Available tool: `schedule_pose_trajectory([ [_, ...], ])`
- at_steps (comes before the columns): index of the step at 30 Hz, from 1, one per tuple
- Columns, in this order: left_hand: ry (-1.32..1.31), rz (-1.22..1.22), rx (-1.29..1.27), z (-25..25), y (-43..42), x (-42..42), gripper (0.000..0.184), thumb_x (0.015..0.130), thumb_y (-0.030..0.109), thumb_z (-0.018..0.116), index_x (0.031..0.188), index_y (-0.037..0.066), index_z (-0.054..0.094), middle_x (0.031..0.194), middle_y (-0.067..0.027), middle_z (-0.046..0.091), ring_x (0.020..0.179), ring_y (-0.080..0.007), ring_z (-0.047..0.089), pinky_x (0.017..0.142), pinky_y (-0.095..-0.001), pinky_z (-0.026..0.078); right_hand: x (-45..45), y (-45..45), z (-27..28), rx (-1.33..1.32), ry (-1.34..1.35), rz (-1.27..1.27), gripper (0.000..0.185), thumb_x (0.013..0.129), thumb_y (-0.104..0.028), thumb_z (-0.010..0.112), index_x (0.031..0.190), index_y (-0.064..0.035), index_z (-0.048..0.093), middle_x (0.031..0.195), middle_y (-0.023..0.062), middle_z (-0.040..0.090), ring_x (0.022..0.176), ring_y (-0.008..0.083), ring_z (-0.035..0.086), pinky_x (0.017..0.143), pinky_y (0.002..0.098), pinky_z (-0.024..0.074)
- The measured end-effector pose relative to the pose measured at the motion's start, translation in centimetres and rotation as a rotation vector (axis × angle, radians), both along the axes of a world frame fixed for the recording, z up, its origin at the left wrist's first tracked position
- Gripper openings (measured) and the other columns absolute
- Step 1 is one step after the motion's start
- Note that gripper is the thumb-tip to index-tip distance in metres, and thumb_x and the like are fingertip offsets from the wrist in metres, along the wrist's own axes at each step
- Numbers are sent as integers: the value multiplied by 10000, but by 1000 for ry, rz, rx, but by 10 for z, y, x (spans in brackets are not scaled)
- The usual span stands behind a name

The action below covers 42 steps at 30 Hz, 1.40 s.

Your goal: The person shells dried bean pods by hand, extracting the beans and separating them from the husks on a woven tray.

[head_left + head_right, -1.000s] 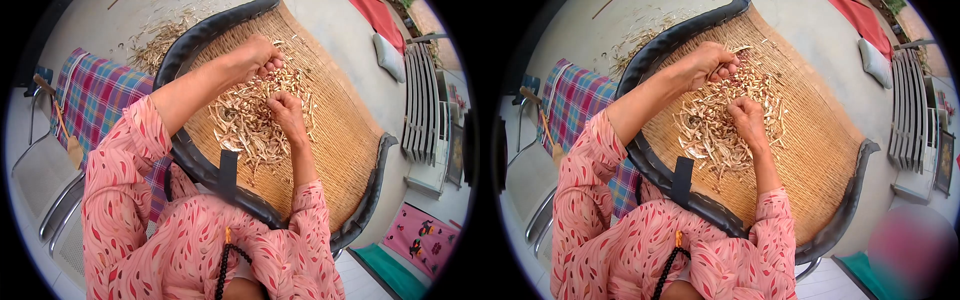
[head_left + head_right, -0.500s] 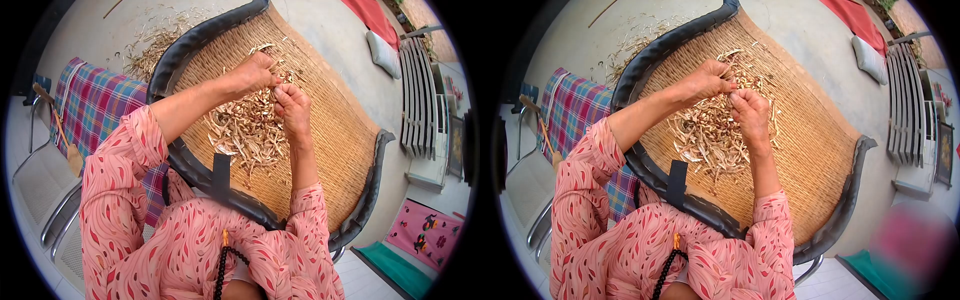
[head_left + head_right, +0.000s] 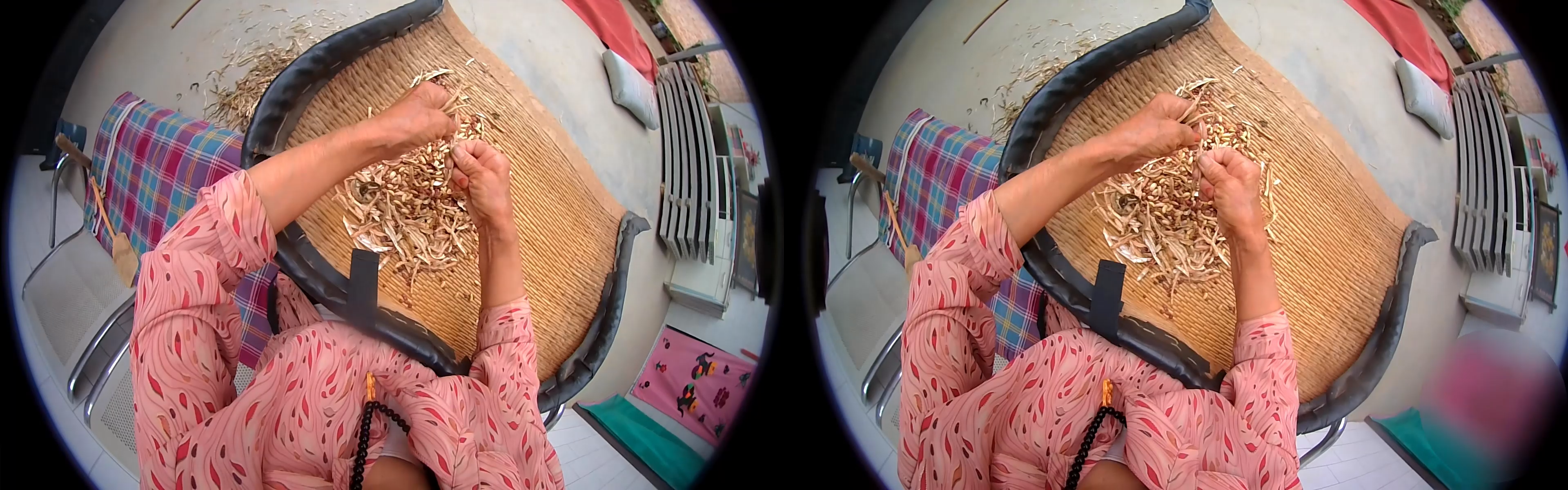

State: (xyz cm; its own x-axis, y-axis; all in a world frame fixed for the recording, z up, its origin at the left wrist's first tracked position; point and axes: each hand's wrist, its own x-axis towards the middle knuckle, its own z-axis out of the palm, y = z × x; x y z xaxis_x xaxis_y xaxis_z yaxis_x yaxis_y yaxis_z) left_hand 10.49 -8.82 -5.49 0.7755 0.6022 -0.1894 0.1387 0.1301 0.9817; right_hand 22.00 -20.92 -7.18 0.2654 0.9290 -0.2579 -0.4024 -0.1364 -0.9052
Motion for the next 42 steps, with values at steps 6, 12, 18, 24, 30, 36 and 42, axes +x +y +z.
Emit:
schedule_pose_trajectory([
  [6,42,-3,25,9,-1,0,80,778,42,558,700,30,551,604,32,466,552,-53,400,471,-239,326,-6,-2,8,23,-169,-29,91,867,-36,545,781,-6,547,648,13,535,500,55,410,445,202,346],
  [12,4,-82,385,-1,-4,0,101,785,75,559,697,38,525,616,38,443,587,-37,381,492,-244,321,-6,1,-14,43,-640,-101,135,857,-42,543,727,-10,527,596,-11,486,506,49,404,439,211,340],
  [18,-1,-33,37,-4,3,0,115,812,104,548,714,59,510,622,67,399,584,-35,343,493,-241,292,-9,-1,-2,0,-462,-143,134,844,-48,553,722,-13,512,591,-14,473,520,58,407,453,224,348],
  [24,35,-25,109,-6,1,1,135,830,140,542,730,57,504,608,63,377,565,-50,336,474,-265,274,-8,2,-9,45,-574,-178,108,840,-52,559,744,-14,527,602,-23,485,530,47,408,459,217,352],
  [30,55,-69,274,-9,2,-4,176,825,147,524,703,31,473,615,42,380,571,-66,344,471,-283,283,-10,4,-6,14,-719,-149,80,819,-42,549,749,-5,561,631,-4,517,557,61,437,494,231,384],
  [36,59,-78,353,-4,-3,-4,232,827,192,534,705,7,469,643,28,393,613,-65,363,501,-277,313,-16,6,-7,11,-585,-222,57,808,-21,543,763,11,558,672,16,555,563,73,459,506,228,395],
  [42,29,-20,353,3,-6,-4,272,854,210,519,692,3,448,646,9,413,653,-68,422,526,-281,364,-22,11,5,122,-286,-218,102,868,-67,578,834,26,551,680,29,566,529,57,491,450,205,440],
])
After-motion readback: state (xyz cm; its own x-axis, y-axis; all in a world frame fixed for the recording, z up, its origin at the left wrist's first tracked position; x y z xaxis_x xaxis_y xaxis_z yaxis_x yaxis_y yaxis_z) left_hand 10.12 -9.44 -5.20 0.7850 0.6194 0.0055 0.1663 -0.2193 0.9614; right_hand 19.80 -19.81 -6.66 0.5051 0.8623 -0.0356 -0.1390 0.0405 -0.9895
